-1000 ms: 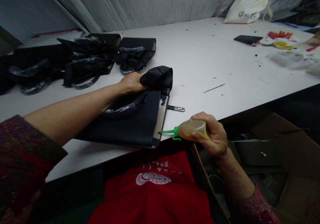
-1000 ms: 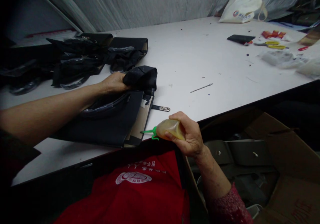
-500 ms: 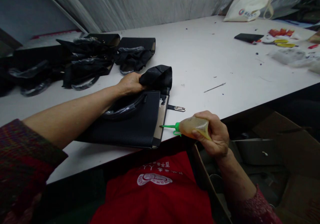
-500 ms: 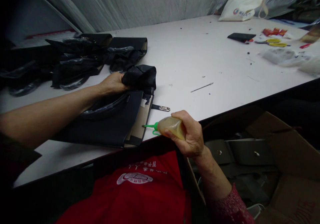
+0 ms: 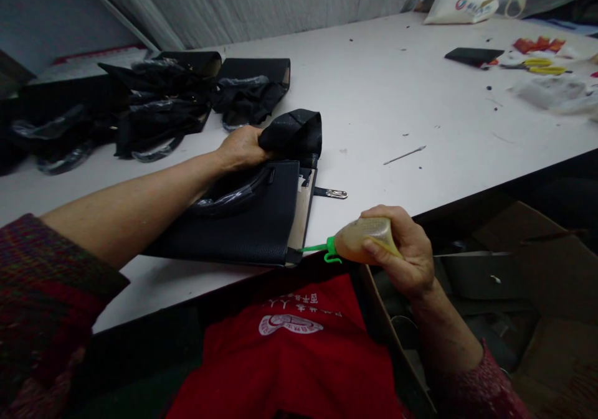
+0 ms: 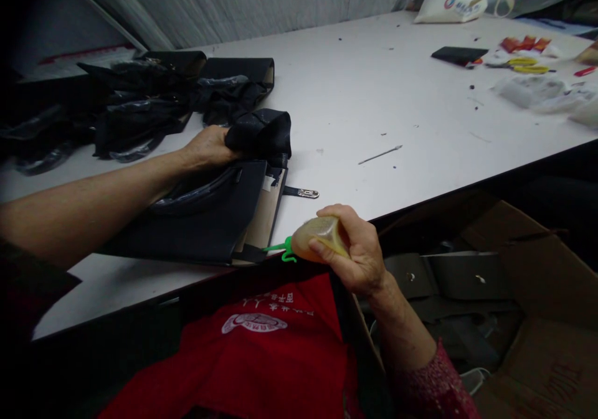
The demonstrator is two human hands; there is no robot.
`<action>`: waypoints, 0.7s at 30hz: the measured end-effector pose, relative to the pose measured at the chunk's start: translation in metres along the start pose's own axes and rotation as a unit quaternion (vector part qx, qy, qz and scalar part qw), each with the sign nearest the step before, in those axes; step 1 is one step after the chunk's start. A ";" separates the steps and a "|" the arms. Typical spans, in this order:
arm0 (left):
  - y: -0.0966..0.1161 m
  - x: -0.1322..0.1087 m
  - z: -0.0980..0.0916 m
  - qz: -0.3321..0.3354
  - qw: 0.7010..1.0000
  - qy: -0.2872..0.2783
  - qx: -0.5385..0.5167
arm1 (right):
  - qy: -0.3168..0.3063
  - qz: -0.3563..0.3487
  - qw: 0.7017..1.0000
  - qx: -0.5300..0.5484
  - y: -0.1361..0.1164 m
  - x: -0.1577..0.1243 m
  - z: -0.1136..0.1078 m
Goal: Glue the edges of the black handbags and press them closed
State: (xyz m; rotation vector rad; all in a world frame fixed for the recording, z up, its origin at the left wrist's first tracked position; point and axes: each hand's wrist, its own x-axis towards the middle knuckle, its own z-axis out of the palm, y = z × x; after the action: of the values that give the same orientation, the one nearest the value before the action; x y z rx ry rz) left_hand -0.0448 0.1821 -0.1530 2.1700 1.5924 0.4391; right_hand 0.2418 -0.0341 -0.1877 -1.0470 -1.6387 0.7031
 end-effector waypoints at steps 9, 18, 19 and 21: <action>0.003 -0.001 -0.001 -0.003 0.999 0.009 0.045 | 0.006 -0.045 0.999 -0.023 0.000 -0.003 0.001; -0.002 -0.002 0.002 -0.001 0.999 0.026 0.047 | 0.011 0.070 0.997 -0.010 -0.004 -0.001 0.002; -0.002 -0.002 0.003 0.000 0.999 0.028 0.045 | 0.003 0.077 0.997 -0.002 -0.004 -0.001 0.003; -0.002 -0.003 0.003 0.005 0.999 0.030 0.043 | 0.009 0.076 0.997 -0.011 -0.003 -0.002 0.005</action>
State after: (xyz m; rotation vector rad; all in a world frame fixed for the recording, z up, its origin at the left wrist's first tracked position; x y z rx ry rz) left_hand -0.0457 0.1794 -0.1571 2.2487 1.6622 0.4517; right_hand 0.2363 -0.0372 -0.1878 -1.2001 -1.5661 0.7729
